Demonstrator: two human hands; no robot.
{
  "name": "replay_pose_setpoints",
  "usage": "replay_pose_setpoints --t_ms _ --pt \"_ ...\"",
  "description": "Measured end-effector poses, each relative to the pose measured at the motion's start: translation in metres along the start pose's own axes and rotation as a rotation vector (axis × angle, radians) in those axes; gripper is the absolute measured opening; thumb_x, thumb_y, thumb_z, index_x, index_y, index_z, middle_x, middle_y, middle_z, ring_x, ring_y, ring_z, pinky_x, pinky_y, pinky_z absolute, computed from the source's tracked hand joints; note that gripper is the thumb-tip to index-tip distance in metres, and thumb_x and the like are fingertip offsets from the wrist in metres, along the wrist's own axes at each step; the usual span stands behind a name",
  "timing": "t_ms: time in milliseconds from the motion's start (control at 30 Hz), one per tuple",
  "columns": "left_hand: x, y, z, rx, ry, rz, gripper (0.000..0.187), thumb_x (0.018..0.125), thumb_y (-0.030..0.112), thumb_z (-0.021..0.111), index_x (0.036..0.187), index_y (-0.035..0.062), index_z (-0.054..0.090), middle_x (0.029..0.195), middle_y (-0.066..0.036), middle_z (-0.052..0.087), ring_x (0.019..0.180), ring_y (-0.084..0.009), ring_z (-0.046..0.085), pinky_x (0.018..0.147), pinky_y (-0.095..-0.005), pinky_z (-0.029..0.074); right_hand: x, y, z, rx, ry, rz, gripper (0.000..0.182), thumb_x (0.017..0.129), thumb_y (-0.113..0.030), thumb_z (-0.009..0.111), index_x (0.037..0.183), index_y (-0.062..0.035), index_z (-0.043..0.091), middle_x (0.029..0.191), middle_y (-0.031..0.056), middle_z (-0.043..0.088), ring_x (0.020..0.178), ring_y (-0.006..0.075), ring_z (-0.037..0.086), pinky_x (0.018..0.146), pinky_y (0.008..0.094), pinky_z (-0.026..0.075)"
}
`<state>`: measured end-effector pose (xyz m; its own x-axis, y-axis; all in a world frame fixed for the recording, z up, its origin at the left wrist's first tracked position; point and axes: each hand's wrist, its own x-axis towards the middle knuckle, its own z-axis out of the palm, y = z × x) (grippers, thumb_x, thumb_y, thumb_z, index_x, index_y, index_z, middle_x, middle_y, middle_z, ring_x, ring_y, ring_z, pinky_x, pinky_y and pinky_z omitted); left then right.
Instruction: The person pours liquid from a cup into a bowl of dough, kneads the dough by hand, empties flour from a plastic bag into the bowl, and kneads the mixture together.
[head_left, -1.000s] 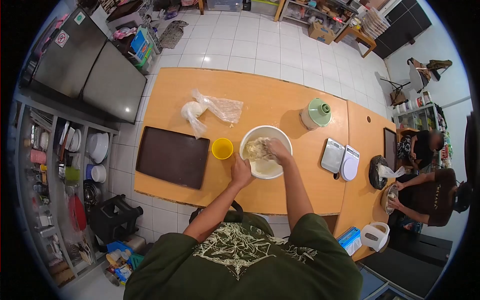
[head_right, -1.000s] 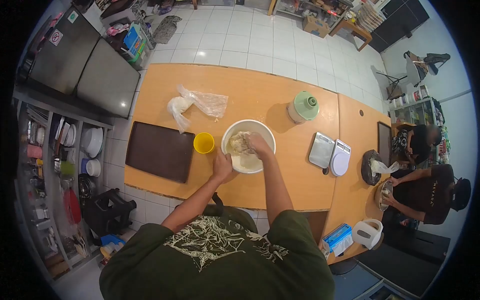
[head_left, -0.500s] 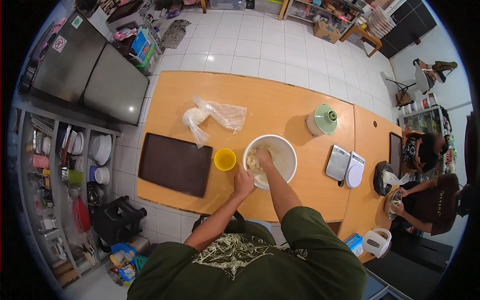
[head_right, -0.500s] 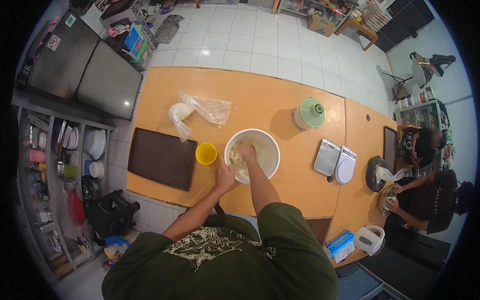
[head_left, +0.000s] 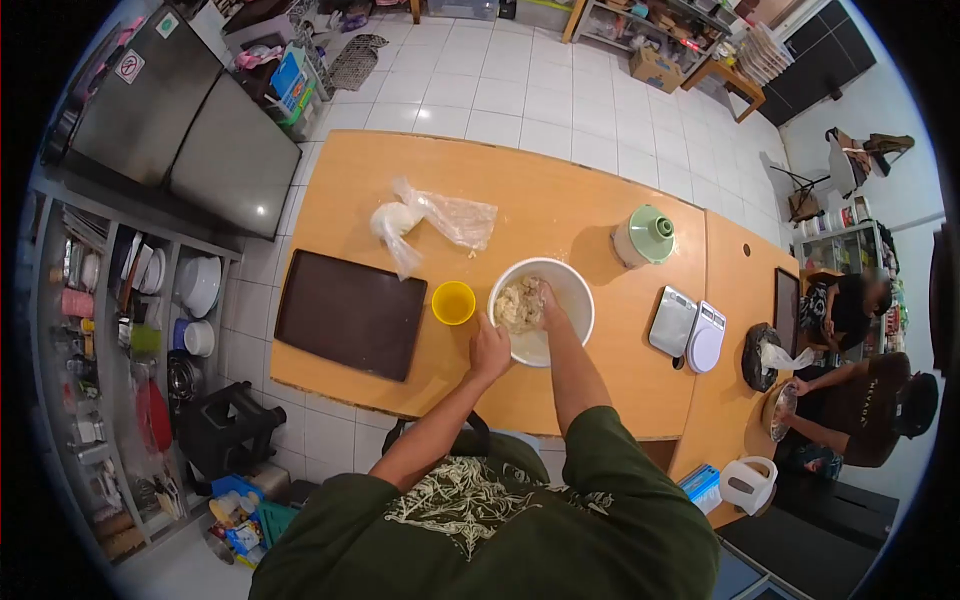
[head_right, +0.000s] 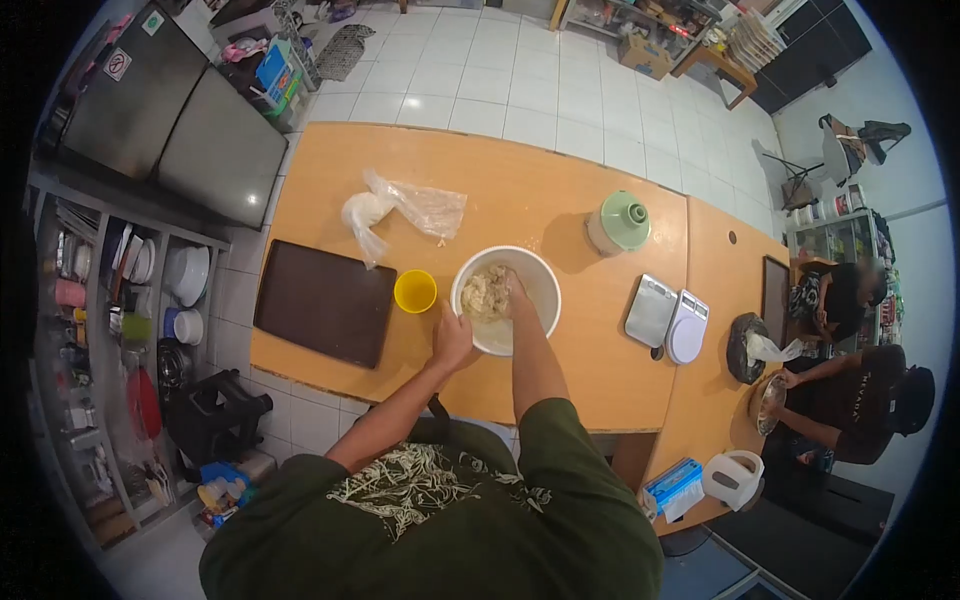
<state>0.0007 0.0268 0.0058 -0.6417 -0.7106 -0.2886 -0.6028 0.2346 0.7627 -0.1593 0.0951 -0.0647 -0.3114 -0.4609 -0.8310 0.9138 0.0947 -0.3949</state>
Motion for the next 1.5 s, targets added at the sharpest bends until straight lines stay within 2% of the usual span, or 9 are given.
replay_pose_setpoints --t_ms 100,167,300,400,467,800,967,1067,1500 --pt "0.0 0.004 0.0 -0.024 0.033 -0.018 0.034 0.086 0.02 0.046 0.108 -0.0058 0.042 0.087 -0.033 0.06 0.081 -0.049 0.058 0.073 -0.0565 0.044 0.028 0.009 -0.032 0.025 -0.245 -0.044 0.047 0.091 -0.037 0.045 0.124 -0.0056 0.053 0.115 0.0149 0.061 0.098 0.0263 0.061 0.085 0.0398 0.051" --pt "0.002 -0.002 0.006 -0.012 0.041 0.022 0.035 0.086 0.019 0.046 0.11 -0.006 0.042 0.088 -0.033 0.06 0.082 -0.049 0.058 0.073 -0.0558 0.044 0.037 0.019 -0.045 -0.611 -0.235 -0.337 0.044 0.086 -0.025 0.054 0.124 -0.0029 0.054 0.114 0.0143 0.061 0.089 0.0235 0.061 0.079 0.0399 0.052" --pt "0.0 -0.001 0.002 -0.007 0.043 0.036 0.04 0.086 0.019 0.046 0.116 -0.0069 0.04 0.089 -0.033 0.06 0.083 -0.0486 0.058 0.073 -0.0543 0.045 -0.096 -0.016 0.037 -1.101 -0.002 -0.358 0.035 0.082 -0.013 0.056 0.114 0.0007 0.059 0.104 0.0116 0.063 0.082 0.0194 0.059 0.075 0.0378 0.051" --pt "0.002 0.0 -0.001 0.017 -0.022 -0.005 0.044 0.086 0.019 0.047 0.12 -0.0074 0.038 0.089 -0.032 0.06 0.083 -0.0477 0.059 0.074 -0.0535 0.046 -0.104 -0.016 0.022 -0.935 0.243 -0.458 0.031 0.082 -0.017 0.056 0.105 0.0037 0.062 0.097 0.0175 0.066 0.085 0.0275 0.063 0.078 0.0407 0.05" --pt "0.001 -0.007 0.004 0.009 -0.001 0.013 0.044 0.086 0.019 0.047 0.12 -0.0073 0.038 0.089 -0.032 0.06 0.083 -0.0474 0.059 0.074 -0.0539 0.046 -0.091 -0.015 0.01 -1.42 0.604 -0.643 0.035 0.083 -0.022 0.055 0.104 0.0047 0.062 0.098 0.0255 0.065 0.092 0.0383 0.062 0.082 0.045 0.048" --pt "0.005 -0.01 0.006 -0.025 0.023 0.074 0.045 0.084 0.018 0.046 0.12 -0.0069 0.036 0.085 -0.032 0.061 0.08 -0.0477 0.059 0.073 -0.0548 0.046 0.002 -0.001 -0.012 -1.131 0.624 -0.616 0.05 0.086 -0.036 0.044 0.101 0.0085 0.063 0.109 0.032 0.059 0.105 0.045 0.056 0.092 0.0478 0.043" --pt "0.002 -0.004 0.001 -0.02 0.008 0.068 0.043 0.085 0.019 0.046 0.118 -0.0064 0.036 0.085 -0.032 0.061 0.08 -0.048 0.059 0.073 -0.0557 0.045 0.022 0.002 -0.031 -0.737 0.185 -0.572 0.044 0.083 -0.027 0.054 0.111 0.0072 0.06 0.107 0.03 0.061 0.1 0.0397 0.06 0.082 0.0428 0.046" --pt "0.004 -0.007 0.002 -0.013 -0.02 0.057 0.045 0.085 0.02 0.046 0.12 -0.0062 0.035 0.085 -0.032 0.06 0.081 -0.0485 0.058 0.073 -0.056 0.044 -0.023 0.001 0.007 -1.324 0.331 -0.516 0.04 0.079 -0.026 0.059 0.102 0.0065 0.063 0.099 0.0294 0.063 0.093 0.0393 0.063 0.08 0.043 0.048" --pt "0.006 -0.007 0.0 -0.057 -0.045 0.051 0.049 0.086 0.021 0.046 0.124 -0.0067 0.031 0.085 -0.032 0.06 0.082 -0.0491 0.058 0.074 -0.0557 0.044 -0.023 0.039 0.034 -1.326 0.381 -0.382 0.039 0.066 -0.021 0.07 0.093 0.0073 0.065 0.092 0.0264 0.066 0.086 0.0364 0.066 0.077 0.0411 0.052"
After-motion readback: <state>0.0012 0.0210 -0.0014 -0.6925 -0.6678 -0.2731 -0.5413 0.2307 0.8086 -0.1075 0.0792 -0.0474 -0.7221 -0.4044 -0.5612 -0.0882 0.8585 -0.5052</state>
